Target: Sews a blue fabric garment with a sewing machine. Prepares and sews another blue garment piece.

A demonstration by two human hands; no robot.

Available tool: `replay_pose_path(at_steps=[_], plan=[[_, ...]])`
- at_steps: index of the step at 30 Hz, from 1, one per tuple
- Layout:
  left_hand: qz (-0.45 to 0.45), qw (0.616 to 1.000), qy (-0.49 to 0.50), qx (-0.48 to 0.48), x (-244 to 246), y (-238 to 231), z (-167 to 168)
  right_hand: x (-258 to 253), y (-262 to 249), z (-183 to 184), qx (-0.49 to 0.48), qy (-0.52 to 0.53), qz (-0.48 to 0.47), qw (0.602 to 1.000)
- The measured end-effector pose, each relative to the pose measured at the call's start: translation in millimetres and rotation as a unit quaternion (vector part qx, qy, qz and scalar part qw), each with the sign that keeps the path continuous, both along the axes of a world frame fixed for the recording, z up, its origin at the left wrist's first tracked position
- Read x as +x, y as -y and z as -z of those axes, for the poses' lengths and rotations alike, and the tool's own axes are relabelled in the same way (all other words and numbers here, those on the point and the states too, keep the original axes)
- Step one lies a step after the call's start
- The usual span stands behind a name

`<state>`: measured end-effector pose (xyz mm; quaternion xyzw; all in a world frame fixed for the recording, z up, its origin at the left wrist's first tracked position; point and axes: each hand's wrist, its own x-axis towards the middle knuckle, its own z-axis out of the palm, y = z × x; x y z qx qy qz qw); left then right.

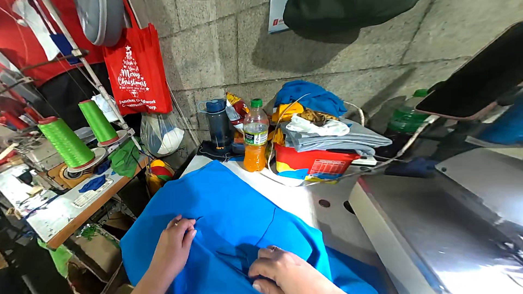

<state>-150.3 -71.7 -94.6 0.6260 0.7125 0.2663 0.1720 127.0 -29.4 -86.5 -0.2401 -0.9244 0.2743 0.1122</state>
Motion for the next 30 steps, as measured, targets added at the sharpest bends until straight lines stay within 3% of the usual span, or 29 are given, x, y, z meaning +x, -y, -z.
replay_pose_path(at_steps=[5, 8, 13, 16, 25, 27, 30], plan=[[-0.019, 1.000, -0.014, -0.007, -7.7, -14.7, -1.1, -0.7, -2.8, -8.9, -0.041, 0.044, 0.013, 0.998], [-0.030, 0.999, -0.031, -0.026, -3.2, -23.5, -6.9, -4.7, -5.1, -1.0, -0.019, 0.001, 0.019, 1.000], [-0.046, 0.986, -0.089, -0.134, 5.8, -41.0, -17.3, -9.8, -10.5, -1.8, 0.010, -0.012, 0.086, 0.996], [-0.053, 0.984, -0.106, -0.134, 8.8, -43.9, -13.5, -6.5, -14.6, 0.6, -0.015, 0.048, 0.062, 0.997], [-0.070, 0.962, -0.189, -0.185, 29.8, -42.2, -22.1, -12.2, -18.1, 1.0, -0.013, 0.058, 0.040, 0.997], [-0.051, 0.967, -0.185, -0.167, 29.2, -43.6, -18.9, -13.9, -18.9, 8.7, 0.032, 0.024, 0.043, 0.998], [-0.019, 0.988, -0.093, -0.120, 21.1, -42.8, -21.3, -16.5, -26.1, 13.4, 0.074, -0.010, 0.038, 0.996]])
